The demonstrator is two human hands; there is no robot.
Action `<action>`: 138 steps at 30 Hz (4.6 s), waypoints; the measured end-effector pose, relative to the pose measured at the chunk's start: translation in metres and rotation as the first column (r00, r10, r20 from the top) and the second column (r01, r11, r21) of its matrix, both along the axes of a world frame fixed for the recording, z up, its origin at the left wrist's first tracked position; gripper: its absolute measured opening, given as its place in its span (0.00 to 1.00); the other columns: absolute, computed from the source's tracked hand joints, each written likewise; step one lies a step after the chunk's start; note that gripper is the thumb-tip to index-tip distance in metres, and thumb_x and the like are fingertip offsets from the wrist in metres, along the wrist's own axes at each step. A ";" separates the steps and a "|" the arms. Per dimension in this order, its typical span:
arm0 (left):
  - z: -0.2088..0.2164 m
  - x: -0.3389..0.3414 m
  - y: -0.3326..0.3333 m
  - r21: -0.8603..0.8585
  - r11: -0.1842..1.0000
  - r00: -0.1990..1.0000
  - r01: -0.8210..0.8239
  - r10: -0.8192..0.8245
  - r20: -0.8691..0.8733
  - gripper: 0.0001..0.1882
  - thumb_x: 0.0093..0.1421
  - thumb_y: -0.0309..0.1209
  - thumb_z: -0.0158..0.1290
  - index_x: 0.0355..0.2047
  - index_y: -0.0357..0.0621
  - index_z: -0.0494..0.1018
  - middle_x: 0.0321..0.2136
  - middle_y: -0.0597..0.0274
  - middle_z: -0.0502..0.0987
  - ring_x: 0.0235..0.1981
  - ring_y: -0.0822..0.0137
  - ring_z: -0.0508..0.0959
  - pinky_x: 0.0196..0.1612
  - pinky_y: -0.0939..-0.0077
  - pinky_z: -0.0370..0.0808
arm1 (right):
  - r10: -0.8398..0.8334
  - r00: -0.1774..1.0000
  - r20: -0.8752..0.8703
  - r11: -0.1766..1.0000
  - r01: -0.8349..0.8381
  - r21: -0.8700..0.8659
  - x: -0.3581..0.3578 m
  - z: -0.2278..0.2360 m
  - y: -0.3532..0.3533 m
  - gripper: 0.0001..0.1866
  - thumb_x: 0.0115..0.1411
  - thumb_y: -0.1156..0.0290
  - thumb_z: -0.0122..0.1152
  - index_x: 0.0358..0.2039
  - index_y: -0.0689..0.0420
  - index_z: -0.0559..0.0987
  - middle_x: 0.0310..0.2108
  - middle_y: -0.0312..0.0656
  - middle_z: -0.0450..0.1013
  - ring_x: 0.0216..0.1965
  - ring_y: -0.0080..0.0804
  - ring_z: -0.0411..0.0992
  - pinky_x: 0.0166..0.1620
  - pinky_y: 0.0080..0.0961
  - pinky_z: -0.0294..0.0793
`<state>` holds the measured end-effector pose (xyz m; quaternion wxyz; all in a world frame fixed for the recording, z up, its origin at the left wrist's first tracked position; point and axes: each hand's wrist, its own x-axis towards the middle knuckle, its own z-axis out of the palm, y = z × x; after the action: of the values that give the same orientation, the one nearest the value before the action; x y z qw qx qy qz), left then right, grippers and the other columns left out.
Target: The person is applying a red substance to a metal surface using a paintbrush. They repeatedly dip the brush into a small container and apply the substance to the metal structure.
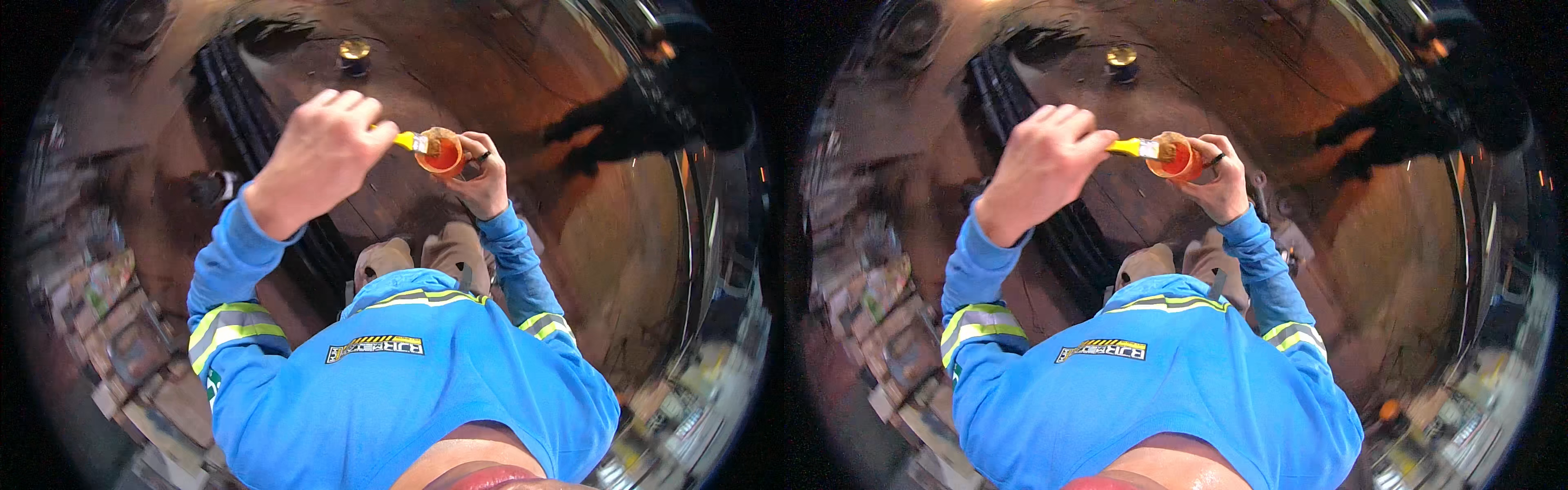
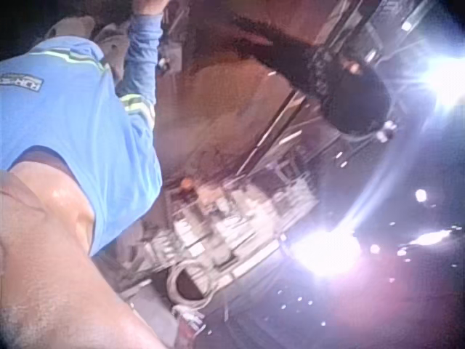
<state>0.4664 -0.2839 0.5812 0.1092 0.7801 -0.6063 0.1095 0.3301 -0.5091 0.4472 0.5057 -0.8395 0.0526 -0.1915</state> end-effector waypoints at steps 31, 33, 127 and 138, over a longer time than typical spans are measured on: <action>-0.183 -0.431 -0.119 -0.084 -0.908 -0.826 -0.411 0.410 -0.388 0.12 0.50 0.27 0.61 0.36 0.47 0.76 0.30 0.60 0.75 0.34 0.55 0.77 0.39 0.61 0.73 | 0.815 -0.550 -0.182 -0.573 -0.810 -0.122 -0.055 -0.160 0.171 0.30 0.35 0.72 0.79 0.44 0.56 0.80 0.46 0.45 0.74 0.45 0.41 0.76 0.48 0.33 0.78; -0.208 -0.472 -0.124 -0.077 -0.942 -0.845 -0.327 0.328 -0.422 0.11 0.50 0.27 0.61 0.36 0.47 0.76 0.29 0.59 0.76 0.34 0.55 0.77 0.39 0.61 0.72 | 0.790 -0.600 -0.127 -0.613 -0.769 -0.179 -0.100 -0.181 0.183 0.28 0.37 0.72 0.79 0.42 0.57 0.80 0.42 0.45 0.75 0.41 0.39 0.77 0.44 0.28 0.78; -0.807 -0.892 0.043 -0.111 -0.612 -0.514 0.783 -0.536 -0.669 0.23 0.53 0.36 0.57 0.40 0.31 0.63 0.31 0.33 0.78 0.35 0.36 0.80 0.41 0.48 0.77 | 0.675 -0.729 0.115 -0.732 -0.641 0.230 -0.308 -0.483 0.313 0.42 0.43 0.68 0.79 0.57 0.66 0.69 0.48 0.46 0.75 0.47 0.37 0.76 0.52 0.34 0.76; -0.785 -0.841 0.039 -0.198 -0.636 -0.546 0.746 -0.414 -0.728 0.19 0.56 0.36 0.57 0.40 0.35 0.67 0.31 0.39 0.79 0.36 0.39 0.80 0.40 0.49 0.75 | 0.646 -0.759 0.077 -0.762 -0.636 0.125 -0.307 -0.462 0.328 0.30 0.51 0.68 0.70 0.53 0.66 0.72 0.46 0.44 0.75 0.47 0.36 0.74 0.56 0.35 0.69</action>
<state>-0.3748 -0.2448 -0.2040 0.0258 -0.1787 -0.8744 -0.4503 0.0234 -0.1812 -0.0150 0.3984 -0.3162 -0.7342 0.4497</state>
